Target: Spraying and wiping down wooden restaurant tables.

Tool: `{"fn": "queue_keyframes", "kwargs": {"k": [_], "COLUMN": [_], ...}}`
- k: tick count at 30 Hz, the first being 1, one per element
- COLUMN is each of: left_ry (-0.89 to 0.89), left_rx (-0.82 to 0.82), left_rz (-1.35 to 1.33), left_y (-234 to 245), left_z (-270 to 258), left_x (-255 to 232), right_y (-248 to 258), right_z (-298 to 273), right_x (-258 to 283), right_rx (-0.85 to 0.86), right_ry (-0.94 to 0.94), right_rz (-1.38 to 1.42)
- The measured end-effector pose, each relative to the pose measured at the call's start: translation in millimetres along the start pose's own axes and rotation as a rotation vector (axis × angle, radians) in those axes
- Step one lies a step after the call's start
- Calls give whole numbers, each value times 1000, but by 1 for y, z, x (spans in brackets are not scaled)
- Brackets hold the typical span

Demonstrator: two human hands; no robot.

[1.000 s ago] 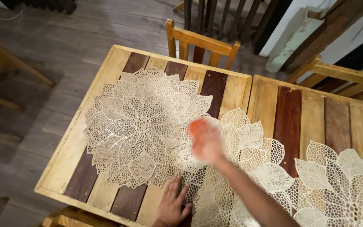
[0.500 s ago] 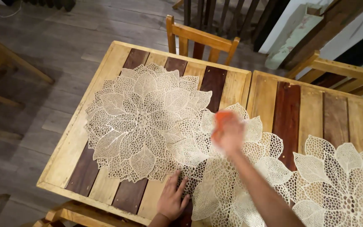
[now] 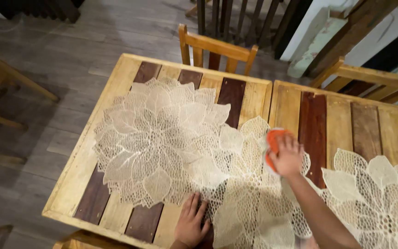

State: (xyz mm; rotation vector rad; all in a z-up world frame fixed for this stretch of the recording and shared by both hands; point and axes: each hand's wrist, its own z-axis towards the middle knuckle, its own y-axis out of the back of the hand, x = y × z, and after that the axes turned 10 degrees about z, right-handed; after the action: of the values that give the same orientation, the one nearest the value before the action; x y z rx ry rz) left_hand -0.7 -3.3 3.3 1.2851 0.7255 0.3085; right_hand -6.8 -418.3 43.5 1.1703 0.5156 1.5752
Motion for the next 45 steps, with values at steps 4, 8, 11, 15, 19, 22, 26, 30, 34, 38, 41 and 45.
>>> {"fn": "queue_keyframes", "kwargs": {"k": [4, 8, 11, 15, 19, 22, 26, 30, 34, 38, 41, 45], "left_ry": [3, 11, -3, -30, -12, 1, 125, 409, 767, 915, 968, 851], "left_rx": [-13, -12, -44, -83, -65, -64, -101, -52, 116, 203, 342, 438], "left_rz": [-15, 1, -5, -18, -8, -6, -53, -109, -736, -1577, -1798, -1799], "left_y": [0, 1, -5, -2, 6, 10, 7, 22, 16, 31, 31, 65], "left_z": [-2, 0, -2, 1, 6, 5, 9, 26, 33, 41, 37, 47], "left_x": [-2, 0, 3, 3, -2, -5, -9, -31, -30, -78, -139, -184], "right_y": [-62, -46, -64, 10, 36, 28, 27, 53, 53, 40, 8, -20], "right_z": [16, 2, -93, -155, -193, -198, -170, -154, -161, -179, -215, -276], "right_x": [-26, 102, 135, 145, 89, 90, 160, 221, 227, 223, 201, 148], "right_rx": [-105, 540, 334, 491, 474, 343, 563, 827, 874, 783, 515, 212], "right_ry": [-133, -182, 170, 261, -198, -336, -519, -505, -360, -358, -282, -593], "right_rz": [-558, -344, -40, 195, -2, -148, -219, -96, 0, 2, -15, 174]}}
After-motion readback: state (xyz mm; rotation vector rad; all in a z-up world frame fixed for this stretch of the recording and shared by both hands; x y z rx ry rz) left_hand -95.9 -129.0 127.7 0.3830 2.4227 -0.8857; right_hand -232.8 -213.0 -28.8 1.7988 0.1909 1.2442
